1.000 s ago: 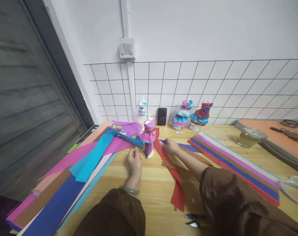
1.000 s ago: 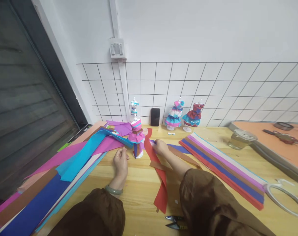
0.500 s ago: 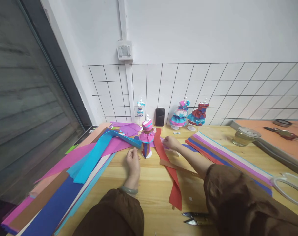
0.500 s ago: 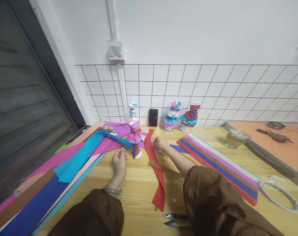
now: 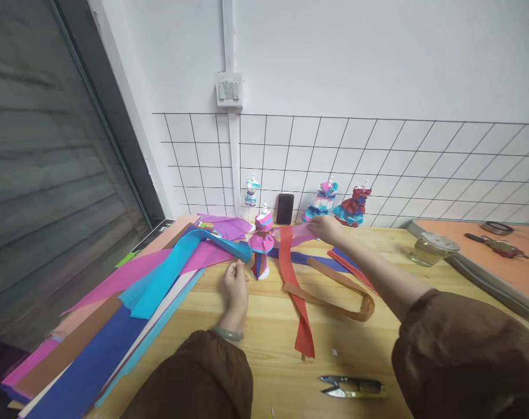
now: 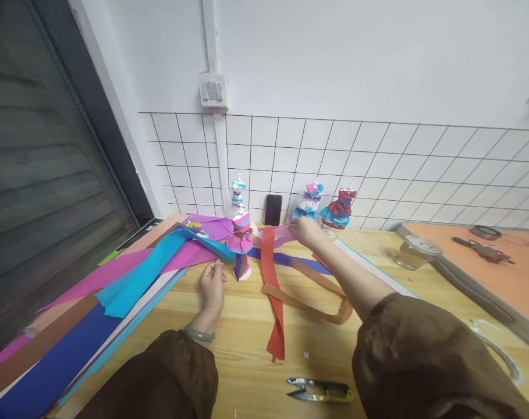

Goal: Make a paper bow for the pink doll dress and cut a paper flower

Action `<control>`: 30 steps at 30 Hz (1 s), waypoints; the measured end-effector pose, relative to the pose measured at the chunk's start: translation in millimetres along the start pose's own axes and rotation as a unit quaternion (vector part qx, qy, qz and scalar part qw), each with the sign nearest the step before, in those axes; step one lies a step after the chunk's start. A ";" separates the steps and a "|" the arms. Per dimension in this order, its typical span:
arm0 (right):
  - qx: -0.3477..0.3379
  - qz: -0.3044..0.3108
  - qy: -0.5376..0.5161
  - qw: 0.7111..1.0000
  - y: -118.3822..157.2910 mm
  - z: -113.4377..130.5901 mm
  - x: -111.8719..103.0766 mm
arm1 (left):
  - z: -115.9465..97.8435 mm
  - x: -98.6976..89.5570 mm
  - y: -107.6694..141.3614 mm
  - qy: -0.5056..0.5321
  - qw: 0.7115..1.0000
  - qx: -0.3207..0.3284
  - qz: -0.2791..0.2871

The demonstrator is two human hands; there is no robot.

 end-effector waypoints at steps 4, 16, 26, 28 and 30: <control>0.000 -0.052 0.001 0.999 16.3 -20.6 -30.6 | 0.1 0.9 0.1 0.004 1.000 0.000 0.009; 0.042 -0.125 -0.013 0.991 75.9 -70.9 -100.8 | 2.4 0.5 -2.1 -0.005 1.000 -0.009 -0.009; 0.082 -0.309 -0.067 0.945 123.3 -77.6 -147.6 | -8.6 10.3 9.1 -0.037 0.998 0.030 0.036; 0.079 -0.347 -0.083 0.931 140.5 -74.7 -149.4 | -14.6 15.7 18.1 -0.053 0.995 0.051 0.062; 0.076 -0.381 -0.095 0.916 159.6 -73.0 -150.2 | -19.4 21.4 28.6 -0.073 0.991 0.068 0.094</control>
Point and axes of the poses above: each hand's wrist, its own y-axis away from the middle knuckle, its own x-axis out of the palm, z = x × y, the point moved 6 cm from there along -y, towards the middle knuckle, and after that the axes turned 3 degrees about -x, right-handed, at the moved point
